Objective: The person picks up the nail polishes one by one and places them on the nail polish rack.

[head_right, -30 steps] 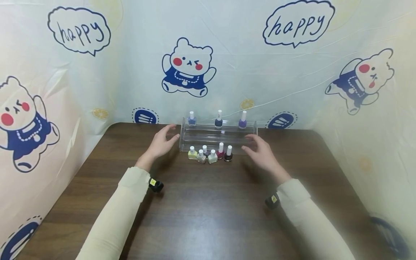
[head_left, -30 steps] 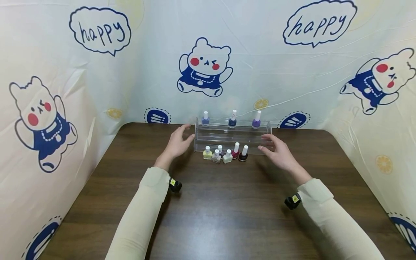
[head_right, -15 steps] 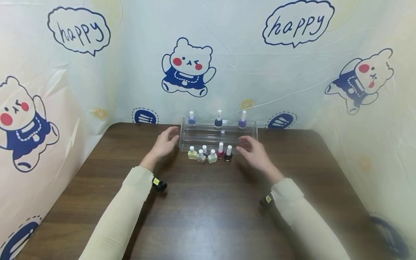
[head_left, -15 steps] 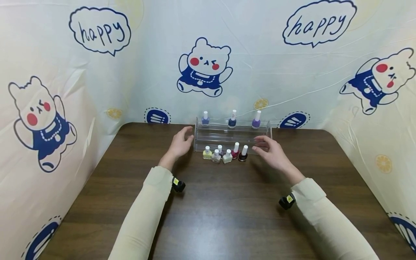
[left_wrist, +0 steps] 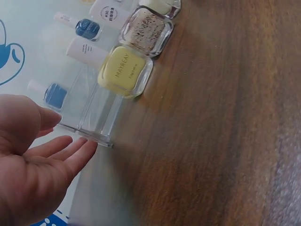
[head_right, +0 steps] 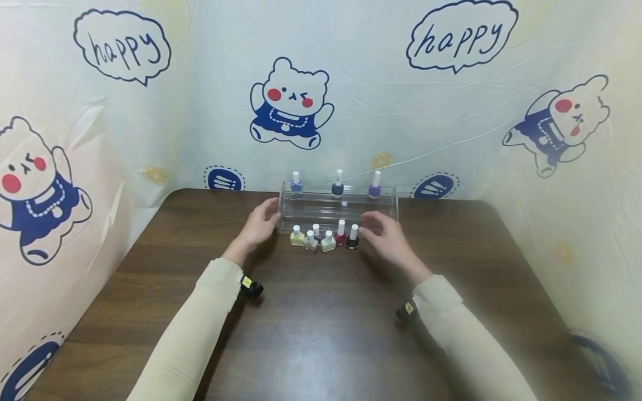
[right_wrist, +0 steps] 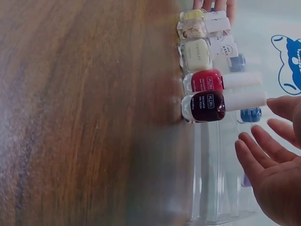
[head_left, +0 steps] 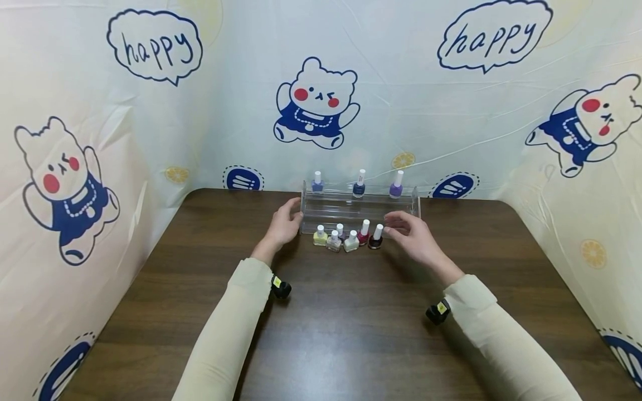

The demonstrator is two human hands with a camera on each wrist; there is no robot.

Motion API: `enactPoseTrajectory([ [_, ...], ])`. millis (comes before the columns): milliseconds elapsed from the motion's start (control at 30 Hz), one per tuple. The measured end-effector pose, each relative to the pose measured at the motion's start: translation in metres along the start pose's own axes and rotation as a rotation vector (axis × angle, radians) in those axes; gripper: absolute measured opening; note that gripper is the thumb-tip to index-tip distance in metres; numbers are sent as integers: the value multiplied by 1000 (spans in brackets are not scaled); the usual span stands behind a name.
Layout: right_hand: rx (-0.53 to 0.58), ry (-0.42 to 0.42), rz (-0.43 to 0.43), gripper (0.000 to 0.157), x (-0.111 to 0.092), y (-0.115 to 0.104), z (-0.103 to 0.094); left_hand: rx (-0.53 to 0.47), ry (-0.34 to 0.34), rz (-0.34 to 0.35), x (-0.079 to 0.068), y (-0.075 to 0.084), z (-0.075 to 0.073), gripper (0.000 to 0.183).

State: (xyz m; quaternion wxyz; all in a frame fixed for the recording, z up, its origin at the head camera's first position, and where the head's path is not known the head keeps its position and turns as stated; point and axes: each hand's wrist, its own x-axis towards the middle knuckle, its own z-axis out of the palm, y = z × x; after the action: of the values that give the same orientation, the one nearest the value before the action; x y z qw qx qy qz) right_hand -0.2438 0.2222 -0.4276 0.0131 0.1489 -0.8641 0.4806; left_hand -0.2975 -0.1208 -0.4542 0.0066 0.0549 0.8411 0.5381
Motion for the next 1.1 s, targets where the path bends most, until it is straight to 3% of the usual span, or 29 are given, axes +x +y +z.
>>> enactPoseTrajectory([
  [700, -14, 25, -54, 21, 6, 3, 14, 15, -18, -14, 0, -1, 2, 49],
  [1100, -38, 96, -208, 21, 5, 11, 22, 45, 1, -15, 0, -3, 3, 46],
])
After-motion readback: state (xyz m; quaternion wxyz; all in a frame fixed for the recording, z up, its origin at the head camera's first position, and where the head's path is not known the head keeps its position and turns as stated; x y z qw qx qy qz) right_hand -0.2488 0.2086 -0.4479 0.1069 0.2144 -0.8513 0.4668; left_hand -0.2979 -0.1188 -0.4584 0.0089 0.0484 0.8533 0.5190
